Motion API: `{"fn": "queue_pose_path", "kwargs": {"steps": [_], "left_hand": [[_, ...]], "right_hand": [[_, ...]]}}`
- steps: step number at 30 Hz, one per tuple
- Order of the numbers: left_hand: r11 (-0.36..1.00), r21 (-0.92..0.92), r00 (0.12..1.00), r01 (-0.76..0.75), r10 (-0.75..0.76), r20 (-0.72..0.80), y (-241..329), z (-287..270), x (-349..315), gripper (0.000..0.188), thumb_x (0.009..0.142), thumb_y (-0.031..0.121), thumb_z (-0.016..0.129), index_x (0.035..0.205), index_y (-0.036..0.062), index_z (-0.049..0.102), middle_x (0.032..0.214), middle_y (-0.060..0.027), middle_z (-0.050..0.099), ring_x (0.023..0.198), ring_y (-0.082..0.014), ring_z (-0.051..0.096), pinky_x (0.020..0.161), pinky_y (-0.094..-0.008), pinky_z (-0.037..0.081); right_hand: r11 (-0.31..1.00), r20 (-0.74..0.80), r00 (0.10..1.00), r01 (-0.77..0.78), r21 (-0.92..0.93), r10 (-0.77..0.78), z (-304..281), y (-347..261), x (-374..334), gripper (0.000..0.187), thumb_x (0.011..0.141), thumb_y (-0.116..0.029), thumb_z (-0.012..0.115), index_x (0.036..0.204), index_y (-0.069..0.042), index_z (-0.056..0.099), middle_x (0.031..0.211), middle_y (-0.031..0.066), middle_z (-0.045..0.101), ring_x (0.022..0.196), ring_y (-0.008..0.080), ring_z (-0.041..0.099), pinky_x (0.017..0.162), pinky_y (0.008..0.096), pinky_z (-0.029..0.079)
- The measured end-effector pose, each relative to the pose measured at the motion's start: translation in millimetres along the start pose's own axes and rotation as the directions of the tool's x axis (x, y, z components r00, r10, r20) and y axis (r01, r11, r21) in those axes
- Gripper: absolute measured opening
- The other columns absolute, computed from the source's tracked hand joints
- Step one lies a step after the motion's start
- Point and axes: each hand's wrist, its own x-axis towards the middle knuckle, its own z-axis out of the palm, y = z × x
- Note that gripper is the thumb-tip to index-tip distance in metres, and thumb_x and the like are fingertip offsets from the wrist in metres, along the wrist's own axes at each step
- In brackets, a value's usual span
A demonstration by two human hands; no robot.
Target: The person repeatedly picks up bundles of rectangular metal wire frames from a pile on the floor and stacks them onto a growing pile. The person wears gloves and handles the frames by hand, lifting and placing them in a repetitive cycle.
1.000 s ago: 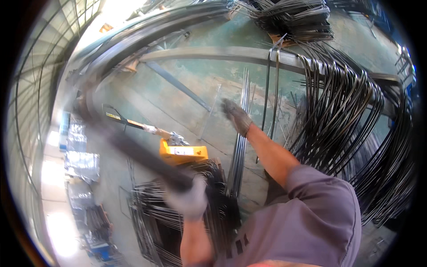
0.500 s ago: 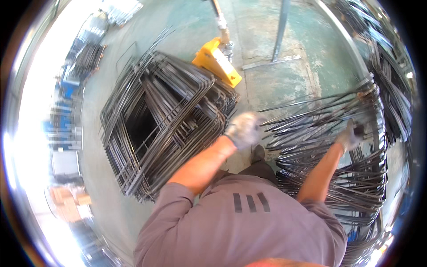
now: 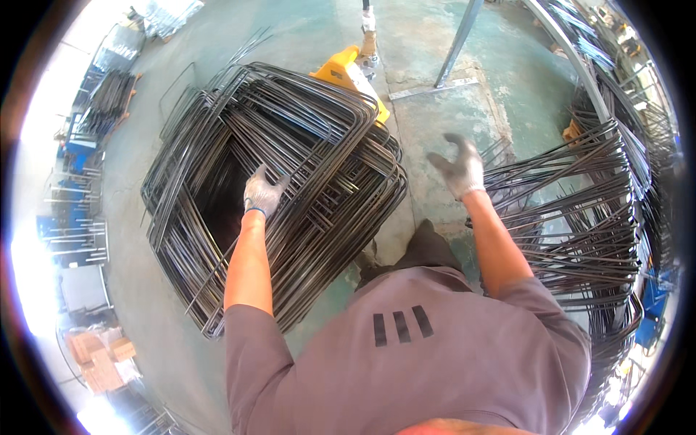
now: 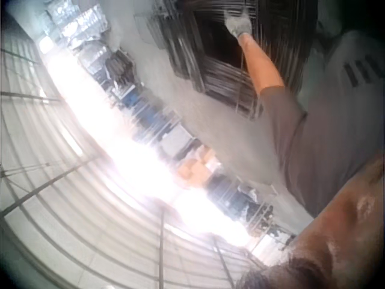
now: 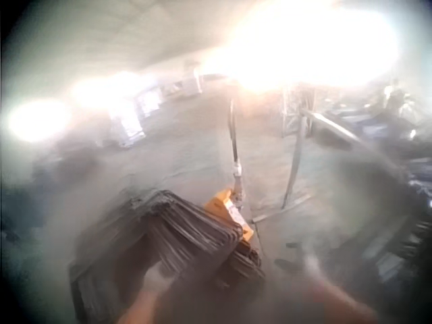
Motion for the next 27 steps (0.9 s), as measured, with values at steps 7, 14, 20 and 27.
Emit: {"fn": "queue_pose_path", "kwargs": {"steps": [7,14,20,27], "left_hand": [[0.990,-0.011,0.930,0.142,-0.130,0.344,-20,47,-8,0.083,0.091,0.060,0.082,0.145,-0.0024,0.067,0.135,-0.0308,0.076,0.131,-0.0433,0.072,0.114,-0.0461,0.056],[0.975,0.172,0.883,0.144,-0.205,0.422,35,69,-27,0.087,0.087,0.046,0.090,0.150,-0.0020,0.054,0.136,-0.0292,0.072,0.128,-0.0476,0.069,0.112,-0.0534,0.055],[0.941,0.201,0.785,0.271,-0.337,0.520,0,47,-30,0.084,0.085,0.041,0.091,0.153,0.0019,0.060,0.144,-0.0254,0.071,0.136,-0.0407,0.067,0.116,-0.0495,0.055],[0.877,0.383,0.667,0.291,-0.472,0.576,-22,46,-17,0.045,0.085,0.013,0.077,0.128,0.0023,0.070,0.124,-0.0241,0.079,0.123,-0.0414,0.074,0.108,-0.0483,0.060]], "right_hand": [[0.978,0.275,0.956,0.145,-0.150,-0.099,140,-92,102,0.109,0.073,-0.057,0.099,0.157,-0.002,0.056,0.150,0.0249,0.063,0.146,0.0433,0.055,0.125,0.0480,0.044],[0.814,0.516,0.854,0.347,-0.465,-0.070,319,-177,208,0.142,0.077,-0.082,0.085,0.179,-0.005,0.022,0.184,0.0229,0.025,0.170,0.0491,0.020,0.135,0.0716,0.016],[0.863,0.640,0.765,0.276,-0.423,0.069,403,-182,301,0.098,0.088,-0.038,0.081,0.168,0.000,0.038,0.159,0.0251,0.060,0.147,0.0420,0.061,0.123,0.0563,0.046],[0.930,0.849,0.490,0.181,-0.321,0.198,424,-154,362,0.041,0.077,-0.026,0.088,0.112,-0.004,0.088,0.124,0.0196,0.083,0.114,0.0301,0.080,0.100,0.0413,0.063]]}}
